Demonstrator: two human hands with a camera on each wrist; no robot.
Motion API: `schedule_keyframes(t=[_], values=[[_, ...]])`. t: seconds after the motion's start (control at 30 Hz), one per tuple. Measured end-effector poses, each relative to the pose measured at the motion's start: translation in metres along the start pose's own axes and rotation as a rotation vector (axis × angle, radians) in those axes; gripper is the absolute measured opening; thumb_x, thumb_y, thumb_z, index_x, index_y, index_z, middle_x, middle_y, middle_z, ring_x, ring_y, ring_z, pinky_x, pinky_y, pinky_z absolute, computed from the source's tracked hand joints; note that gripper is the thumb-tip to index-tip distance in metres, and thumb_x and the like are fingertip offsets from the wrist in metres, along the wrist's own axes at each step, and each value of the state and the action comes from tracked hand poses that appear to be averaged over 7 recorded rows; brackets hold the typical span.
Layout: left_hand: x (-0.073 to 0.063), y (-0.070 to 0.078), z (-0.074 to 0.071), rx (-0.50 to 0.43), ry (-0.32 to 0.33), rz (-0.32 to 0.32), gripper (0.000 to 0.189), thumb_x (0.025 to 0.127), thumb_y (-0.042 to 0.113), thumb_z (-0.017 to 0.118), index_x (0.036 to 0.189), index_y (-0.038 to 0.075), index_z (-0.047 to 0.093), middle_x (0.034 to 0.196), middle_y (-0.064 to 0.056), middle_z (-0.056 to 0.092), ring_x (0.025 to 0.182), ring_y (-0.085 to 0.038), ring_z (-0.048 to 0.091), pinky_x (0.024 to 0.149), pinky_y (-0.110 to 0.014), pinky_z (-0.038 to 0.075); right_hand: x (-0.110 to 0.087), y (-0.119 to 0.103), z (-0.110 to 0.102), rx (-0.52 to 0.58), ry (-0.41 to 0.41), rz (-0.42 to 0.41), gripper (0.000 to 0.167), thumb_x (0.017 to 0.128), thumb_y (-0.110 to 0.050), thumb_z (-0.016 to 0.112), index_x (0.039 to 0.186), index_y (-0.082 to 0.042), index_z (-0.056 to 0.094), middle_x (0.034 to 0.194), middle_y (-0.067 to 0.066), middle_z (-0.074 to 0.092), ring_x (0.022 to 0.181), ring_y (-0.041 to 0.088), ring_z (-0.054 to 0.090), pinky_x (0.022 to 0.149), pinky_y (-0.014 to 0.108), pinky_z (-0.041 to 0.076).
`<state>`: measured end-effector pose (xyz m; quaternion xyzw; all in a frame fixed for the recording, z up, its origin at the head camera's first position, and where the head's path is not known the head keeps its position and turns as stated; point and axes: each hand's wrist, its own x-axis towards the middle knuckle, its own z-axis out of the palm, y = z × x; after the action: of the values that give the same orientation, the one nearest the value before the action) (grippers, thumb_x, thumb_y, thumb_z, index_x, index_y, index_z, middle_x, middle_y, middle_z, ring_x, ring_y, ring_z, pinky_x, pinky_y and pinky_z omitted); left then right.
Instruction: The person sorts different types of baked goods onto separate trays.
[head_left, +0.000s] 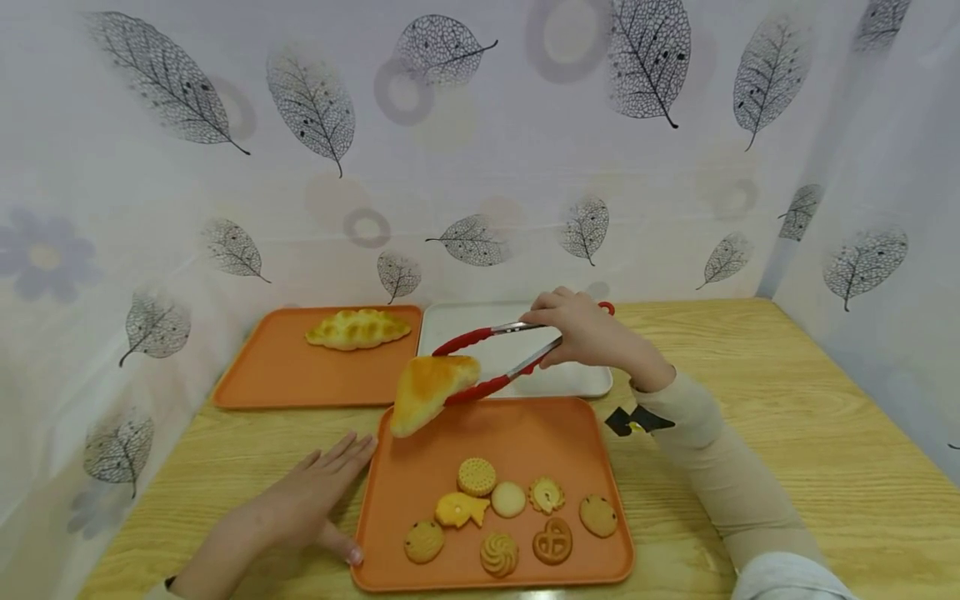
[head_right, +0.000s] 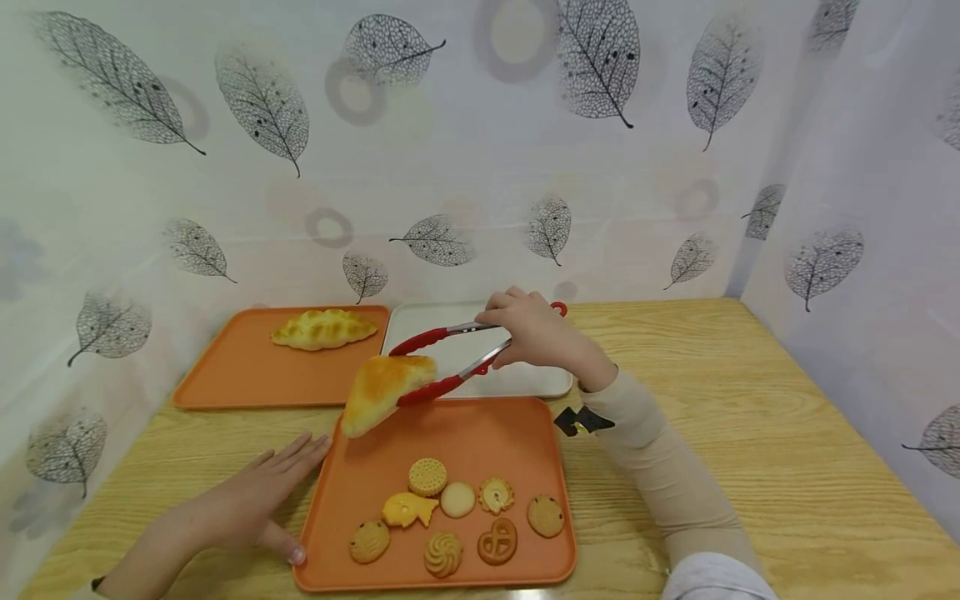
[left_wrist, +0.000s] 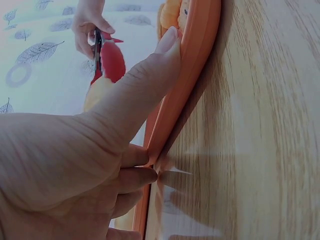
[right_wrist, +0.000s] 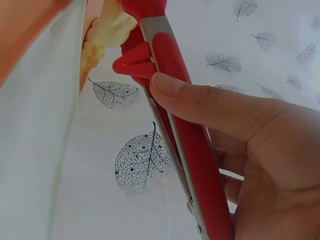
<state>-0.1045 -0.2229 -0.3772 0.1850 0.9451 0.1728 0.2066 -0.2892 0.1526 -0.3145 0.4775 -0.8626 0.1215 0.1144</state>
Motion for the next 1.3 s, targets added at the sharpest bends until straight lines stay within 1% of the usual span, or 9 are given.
schedule_keyframes(t=[0.1, 0.27, 0.37, 0.43, 0.6, 0.73, 0.9, 1.13, 1.3], values=[[0.0, 0.0, -0.001, 0.004, 0.005, 0.004, 0.132, 0.057, 0.066, 0.076, 0.156, 0.004, 0.015, 0.162, -0.019, 0.016, 0.15, -0.043, 0.011, 0.113, -0.072, 0.014, 0.002, 0.0, -0.001, 0.005, 0.013, 0.046, 0.061, 0.064, -0.027, 0.09, 0.117, -0.004, 0.069, 0.107, 0.01, 0.063, 0.093, 0.028, 0.053, 0.07, 0.038, 0.045], [0.0, -0.001, -0.001, -0.001, 0.002, 0.008, 0.132, 0.057, 0.066, 0.075, 0.156, 0.004, 0.015, 0.163, -0.019, 0.015, 0.15, -0.043, 0.009, 0.113, -0.071, 0.013, 0.006, -0.007, 0.005, 0.008, 0.026, 0.16, 0.063, 0.067, -0.028, 0.089, 0.121, -0.005, 0.068, 0.109, 0.011, 0.062, 0.096, 0.03, 0.053, 0.071, 0.042, 0.044], [0.001, -0.001, -0.001, -0.002, 0.007, 0.012, 0.132, 0.057, 0.067, 0.075, 0.156, 0.004, 0.016, 0.163, -0.018, 0.016, 0.15, -0.042, 0.009, 0.113, -0.071, 0.013, 0.012, -0.012, 0.012, 0.015, 0.034, 0.223, 0.063, 0.069, -0.029, 0.088, 0.124, -0.006, 0.066, 0.111, 0.011, 0.061, 0.099, 0.03, 0.053, 0.073, 0.045, 0.044], [0.001, -0.002, -0.001, 0.004, 0.01, 0.014, 0.132, 0.057, 0.067, 0.075, 0.156, 0.005, 0.016, 0.163, -0.018, 0.016, 0.15, -0.042, 0.009, 0.113, -0.071, 0.014, 0.019, -0.016, 0.016, 0.018, 0.043, 0.243, 0.064, 0.07, -0.03, 0.087, 0.125, -0.006, 0.065, 0.112, 0.011, 0.061, 0.101, 0.03, 0.052, 0.075, 0.047, 0.044], [0.001, -0.001, -0.002, 0.01, 0.014, 0.024, 0.132, 0.057, 0.066, 0.075, 0.156, 0.003, 0.015, 0.162, -0.02, 0.016, 0.15, -0.043, 0.01, 0.113, -0.072, 0.014, 0.041, -0.027, 0.023, 0.004, 0.025, 0.259, 0.064, 0.072, -0.032, 0.086, 0.126, -0.007, 0.065, 0.112, 0.01, 0.06, 0.104, 0.029, 0.052, 0.08, 0.049, 0.045], [0.0, -0.002, -0.001, -0.006, 0.006, 0.016, 0.132, 0.057, 0.065, 0.077, 0.156, 0.003, 0.015, 0.162, -0.02, 0.015, 0.15, -0.043, 0.01, 0.113, -0.071, 0.014, 0.06, -0.039, 0.03, 0.008, -0.03, 0.286, 0.064, 0.075, -0.032, 0.084, 0.131, -0.01, 0.062, 0.114, 0.008, 0.058, 0.108, 0.027, 0.05, 0.085, 0.047, 0.044], [0.0, -0.004, 0.0, 0.007, 0.009, 0.026, 0.132, 0.057, 0.067, 0.075, 0.156, 0.003, 0.015, 0.162, -0.02, 0.015, 0.15, -0.043, 0.011, 0.113, -0.071, 0.015, 0.083, -0.056, 0.04, -0.004, -0.039, 0.291, 0.063, 0.077, -0.032, 0.083, 0.132, -0.011, 0.06, 0.114, 0.006, 0.056, 0.109, 0.025, 0.047, 0.086, 0.045, 0.042], [-0.002, -0.001, -0.002, 0.018, 0.016, 0.029, 0.131, 0.058, 0.068, 0.075, 0.155, 0.001, 0.017, 0.162, -0.021, 0.018, 0.149, -0.044, 0.013, 0.112, -0.072, 0.017, 0.114, -0.082, 0.052, -0.095, -0.064, 0.272, 0.062, 0.08, -0.038, 0.079, 0.132, -0.013, 0.058, 0.115, 0.005, 0.054, 0.111, 0.024, 0.046, 0.089, 0.045, 0.042], [-0.003, -0.002, -0.001, 0.02, 0.029, 0.035, 0.131, 0.058, 0.07, 0.074, 0.155, 0.001, 0.019, 0.161, -0.021, 0.02, 0.149, -0.044, 0.014, 0.111, -0.072, 0.018, 0.136, -0.098, 0.058, -0.187, -0.09, 0.268, 0.059, 0.082, -0.043, 0.076, 0.132, -0.017, 0.058, 0.121, 0.002, 0.054, 0.117, 0.022, 0.045, 0.093, 0.043, 0.041]])
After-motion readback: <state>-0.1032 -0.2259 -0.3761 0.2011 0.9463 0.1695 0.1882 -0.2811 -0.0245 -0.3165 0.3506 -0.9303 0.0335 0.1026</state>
